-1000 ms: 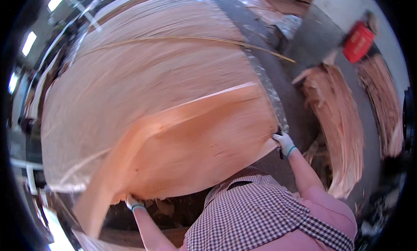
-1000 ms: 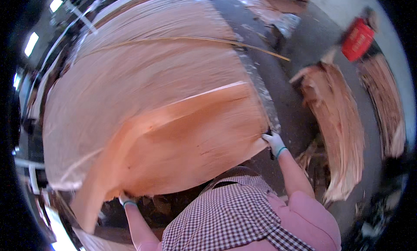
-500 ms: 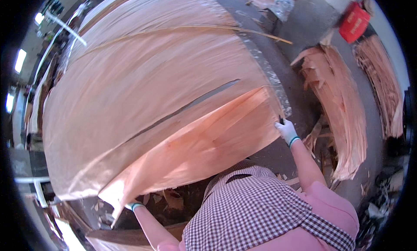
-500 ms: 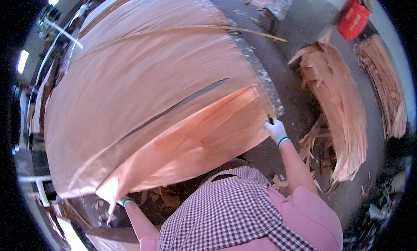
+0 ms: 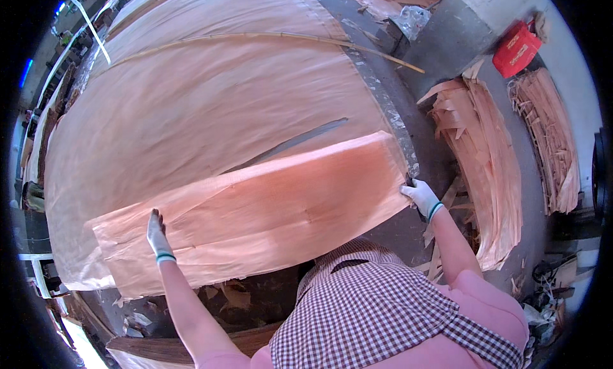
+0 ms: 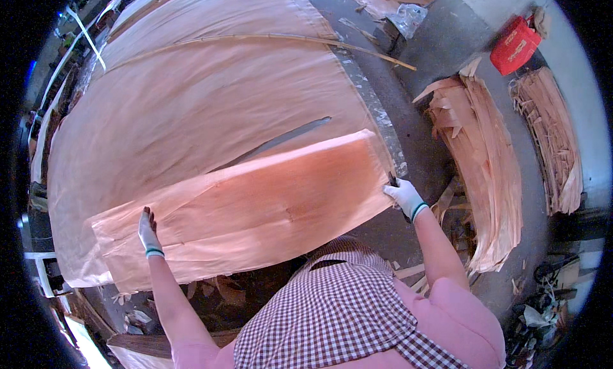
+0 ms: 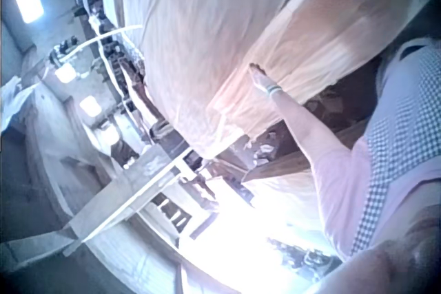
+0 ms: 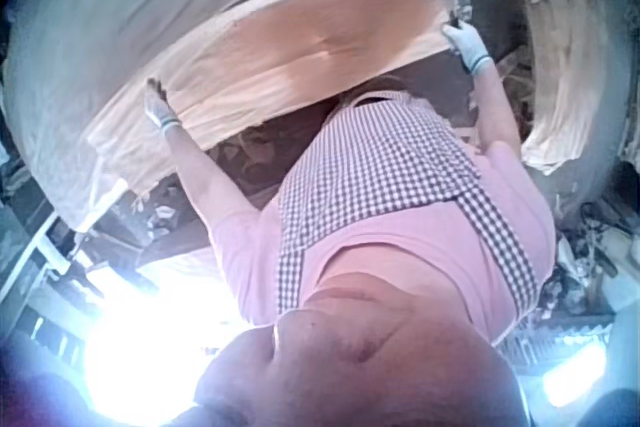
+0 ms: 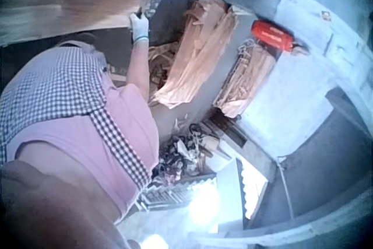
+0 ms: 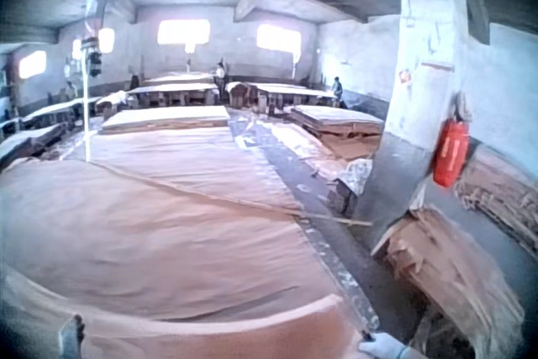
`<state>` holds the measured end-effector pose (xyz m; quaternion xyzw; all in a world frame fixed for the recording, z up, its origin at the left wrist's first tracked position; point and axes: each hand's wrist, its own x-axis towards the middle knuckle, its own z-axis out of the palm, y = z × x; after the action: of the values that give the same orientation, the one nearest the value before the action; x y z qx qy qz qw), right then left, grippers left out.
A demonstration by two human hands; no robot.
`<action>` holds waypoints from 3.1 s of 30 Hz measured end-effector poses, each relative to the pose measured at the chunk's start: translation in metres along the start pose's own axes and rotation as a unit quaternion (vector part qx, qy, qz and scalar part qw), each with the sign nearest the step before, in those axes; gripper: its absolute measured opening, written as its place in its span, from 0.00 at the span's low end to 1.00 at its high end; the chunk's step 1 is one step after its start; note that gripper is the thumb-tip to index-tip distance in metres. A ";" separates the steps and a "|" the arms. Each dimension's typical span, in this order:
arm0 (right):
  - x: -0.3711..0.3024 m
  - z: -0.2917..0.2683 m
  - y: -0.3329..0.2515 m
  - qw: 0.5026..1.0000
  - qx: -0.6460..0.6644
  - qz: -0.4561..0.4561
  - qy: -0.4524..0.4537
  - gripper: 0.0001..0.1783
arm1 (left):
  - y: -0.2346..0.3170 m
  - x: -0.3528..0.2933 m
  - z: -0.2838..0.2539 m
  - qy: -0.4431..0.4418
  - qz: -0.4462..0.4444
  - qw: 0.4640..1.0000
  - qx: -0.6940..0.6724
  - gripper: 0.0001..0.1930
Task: The person cuts wood veneer sheets using a utility knife and a thin bamboo stick as a guide, then moves the cut pieces aside.
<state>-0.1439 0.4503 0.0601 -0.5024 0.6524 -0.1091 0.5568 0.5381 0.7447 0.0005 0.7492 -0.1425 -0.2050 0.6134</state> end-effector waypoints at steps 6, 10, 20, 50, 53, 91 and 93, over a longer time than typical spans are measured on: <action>-0.023 -0.003 -0.031 0.993 0.115 -0.017 -0.015 0.10 | -0.007 -0.139 0.021 0.365 -0.039 0.796 0.481 0.28; -0.036 0.004 -0.075 0.983 0.154 -0.088 -0.053 0.08 | -0.078 -0.183 -0.024 0.320 -0.396 0.842 -0.179 0.24; -0.014 0.006 -0.222 0.944 0.219 -0.247 -0.032 0.17 | 0.027 -0.126 -0.021 0.217 -0.139 0.937 -0.235 0.06; 0.172 0.055 -0.125 0.991 0.119 -0.050 0.044 0.17 | -0.067 0.019 -0.010 0.219 -0.205 0.944 -0.136 0.11; 0.160 0.025 -0.103 0.987 0.144 -0.030 0.061 0.17 | -0.060 0.018 0.033 0.162 -0.219 0.940 -0.205 0.10; 0.091 0.095 -0.126 0.928 -0.259 -0.256 0.083 0.19 | -0.019 -0.053 0.106 0.281 -0.094 0.939 -0.176 0.24; 0.081 0.173 -0.150 0.888 -0.239 -0.392 -0.017 0.15 | -0.007 -0.064 0.119 0.309 -0.077 0.941 -0.118 0.30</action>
<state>0.0908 0.3887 0.0542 -0.8371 0.3988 -0.1508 0.3427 0.4242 0.6737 -0.0176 0.7063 0.1372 -0.0257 0.6940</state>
